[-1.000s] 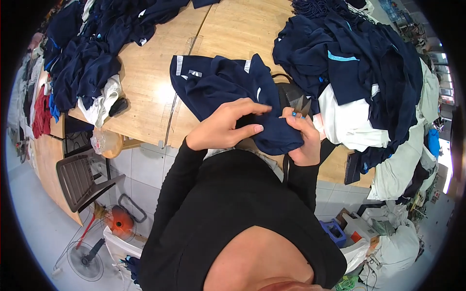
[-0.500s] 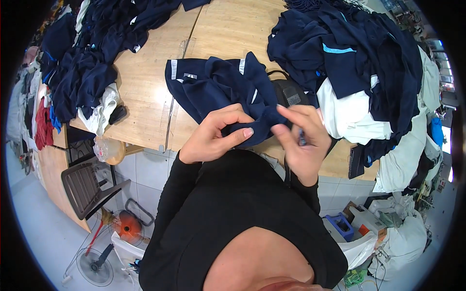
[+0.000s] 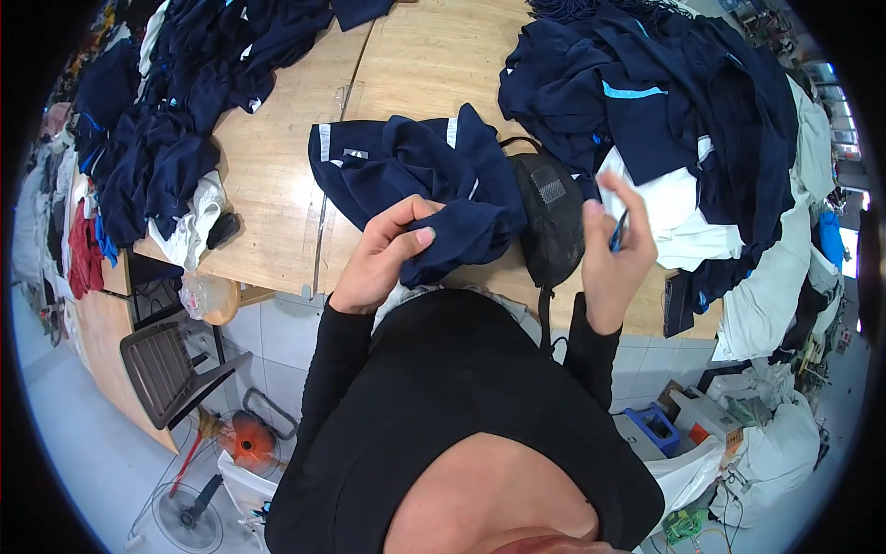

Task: Trimming excess threads from garments using a small clipper.

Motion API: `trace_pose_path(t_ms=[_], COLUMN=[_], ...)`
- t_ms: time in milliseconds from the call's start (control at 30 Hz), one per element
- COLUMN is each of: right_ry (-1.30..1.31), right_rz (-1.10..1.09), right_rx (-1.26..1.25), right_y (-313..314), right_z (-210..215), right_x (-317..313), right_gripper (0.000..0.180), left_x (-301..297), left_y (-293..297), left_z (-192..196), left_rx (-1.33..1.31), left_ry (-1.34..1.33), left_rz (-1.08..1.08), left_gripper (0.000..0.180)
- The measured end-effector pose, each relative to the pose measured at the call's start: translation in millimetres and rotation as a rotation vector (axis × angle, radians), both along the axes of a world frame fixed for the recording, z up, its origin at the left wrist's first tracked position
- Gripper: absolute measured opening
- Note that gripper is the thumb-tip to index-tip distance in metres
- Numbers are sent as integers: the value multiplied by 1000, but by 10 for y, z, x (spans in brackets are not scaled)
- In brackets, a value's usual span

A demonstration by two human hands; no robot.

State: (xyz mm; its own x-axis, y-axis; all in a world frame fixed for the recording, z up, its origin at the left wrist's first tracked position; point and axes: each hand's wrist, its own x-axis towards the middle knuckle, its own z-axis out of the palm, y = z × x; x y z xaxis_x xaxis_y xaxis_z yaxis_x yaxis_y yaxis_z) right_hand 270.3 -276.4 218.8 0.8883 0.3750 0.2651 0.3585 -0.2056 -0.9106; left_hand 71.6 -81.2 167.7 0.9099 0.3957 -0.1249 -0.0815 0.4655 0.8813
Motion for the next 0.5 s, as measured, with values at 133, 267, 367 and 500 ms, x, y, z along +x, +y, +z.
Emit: trace_pose_path(t_ms=[133, 267, 367, 500], right_ry=[-103, -261, -416, -196], right_rz=[392, 518, 544, 462], right_rx=[-28, 47, 138, 166], right_y=[-35, 182, 219, 231], right_z=[-76, -140, -272, -192], right_x=[-197, -344, -290, -275], right_gripper=[38, 45, 41, 19], left_x=[-39, -36, -38, -40], left_y=[12, -9, -1, -30], left_z=[-37, -57, -30, 35], left_rx=[-157, -198, -297, -434], left_ry=[-50, -34, -32, 1], left_rz=[-26, -43, -39, 54], left_gripper=[3, 6, 10, 17])
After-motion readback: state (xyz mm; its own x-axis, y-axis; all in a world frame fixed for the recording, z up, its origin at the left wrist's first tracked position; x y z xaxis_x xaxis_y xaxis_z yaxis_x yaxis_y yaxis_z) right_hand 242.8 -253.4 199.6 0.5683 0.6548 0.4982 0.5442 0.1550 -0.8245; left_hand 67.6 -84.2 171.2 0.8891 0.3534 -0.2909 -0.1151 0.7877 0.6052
